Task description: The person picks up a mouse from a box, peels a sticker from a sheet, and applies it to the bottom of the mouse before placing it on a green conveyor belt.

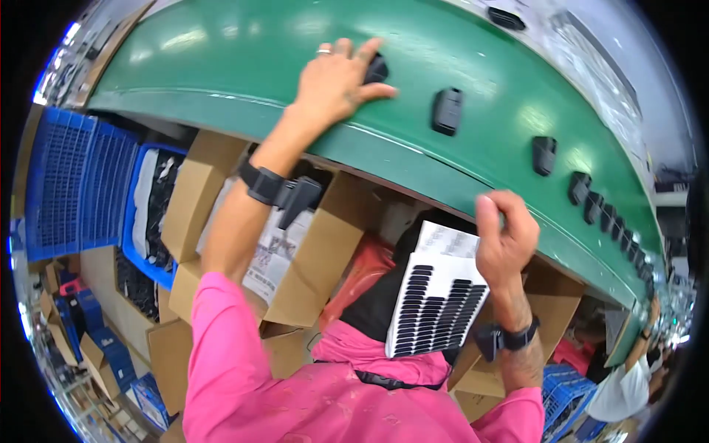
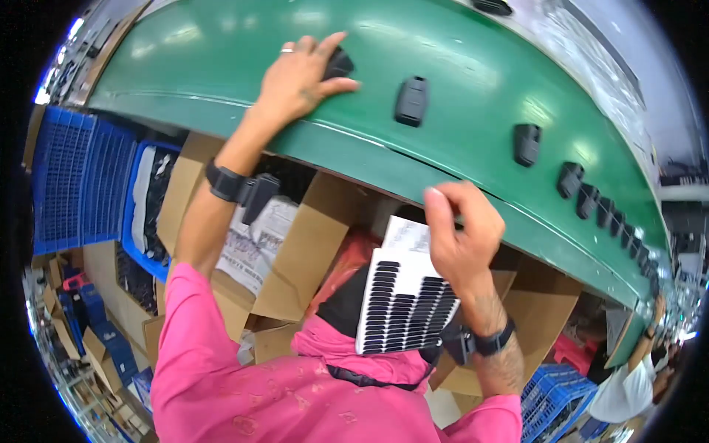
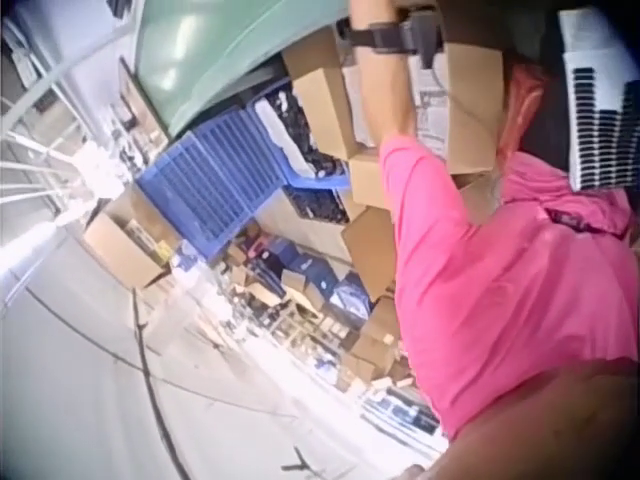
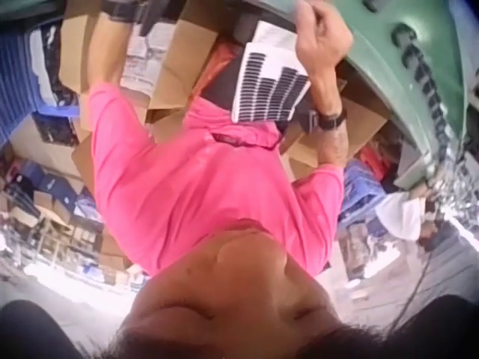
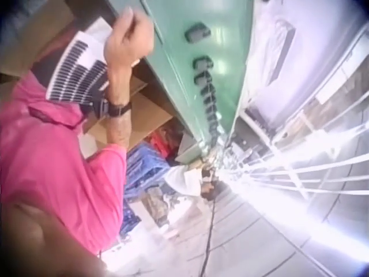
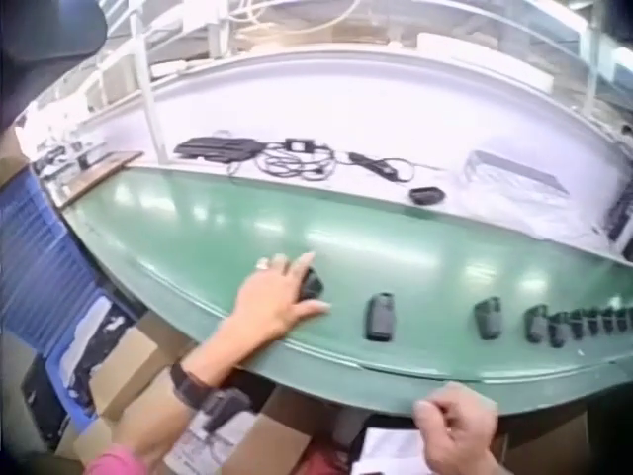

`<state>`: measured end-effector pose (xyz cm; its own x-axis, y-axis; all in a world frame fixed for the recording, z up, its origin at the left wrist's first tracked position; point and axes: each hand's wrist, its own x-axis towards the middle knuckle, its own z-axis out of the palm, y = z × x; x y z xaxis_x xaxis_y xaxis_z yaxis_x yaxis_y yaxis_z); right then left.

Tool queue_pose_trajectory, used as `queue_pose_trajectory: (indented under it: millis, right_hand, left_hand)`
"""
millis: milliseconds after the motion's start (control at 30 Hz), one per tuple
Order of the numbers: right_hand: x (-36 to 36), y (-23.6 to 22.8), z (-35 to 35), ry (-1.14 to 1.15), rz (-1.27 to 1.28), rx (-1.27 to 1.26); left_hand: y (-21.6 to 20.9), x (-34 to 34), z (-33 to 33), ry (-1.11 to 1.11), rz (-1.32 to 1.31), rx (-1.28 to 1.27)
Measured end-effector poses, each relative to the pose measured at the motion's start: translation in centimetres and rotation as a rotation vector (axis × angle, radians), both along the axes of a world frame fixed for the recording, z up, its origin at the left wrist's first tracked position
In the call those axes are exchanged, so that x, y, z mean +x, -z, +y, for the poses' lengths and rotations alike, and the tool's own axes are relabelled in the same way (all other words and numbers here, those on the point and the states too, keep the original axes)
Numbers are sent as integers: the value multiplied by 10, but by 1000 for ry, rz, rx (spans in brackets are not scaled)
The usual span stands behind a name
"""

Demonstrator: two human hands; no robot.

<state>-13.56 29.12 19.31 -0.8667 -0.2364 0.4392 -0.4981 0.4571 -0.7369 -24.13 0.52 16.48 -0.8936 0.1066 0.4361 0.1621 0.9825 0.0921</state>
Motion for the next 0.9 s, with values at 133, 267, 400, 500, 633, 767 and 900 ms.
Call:
queue_pose_trajectory:
  millis: [133, 267, 400, 500, 633, 767, 900]
  right_hand:
    - [72, 8, 46, 170, -118, 88]
    - [120, 47, 55, 155, -137, 214]
    - [139, 51, 65, 432, -215, 162]
    - [143, 58, 68, 376, -179, 230]
    - [144, 60, 55, 382, -151, 325]
    - [145, 58, 53, 427, -101, 399]
    - [141, 65, 56, 458, -219, 197]
  left_hand:
    - [5, -7, -15, -16, 76, -50]
    - [-24, 52, 36, 185, -126, 1213]
    - [-5, 161, 106, 349, -480, 1969]
    - [-7, 213, 151, 264, -997, 2235]
    - [26, 240, 177, 288, -945, 1991]
    - [36, 243, 179, 324, -973, 1840]
    - [30, 239, 181, 298, -1002, 1781]
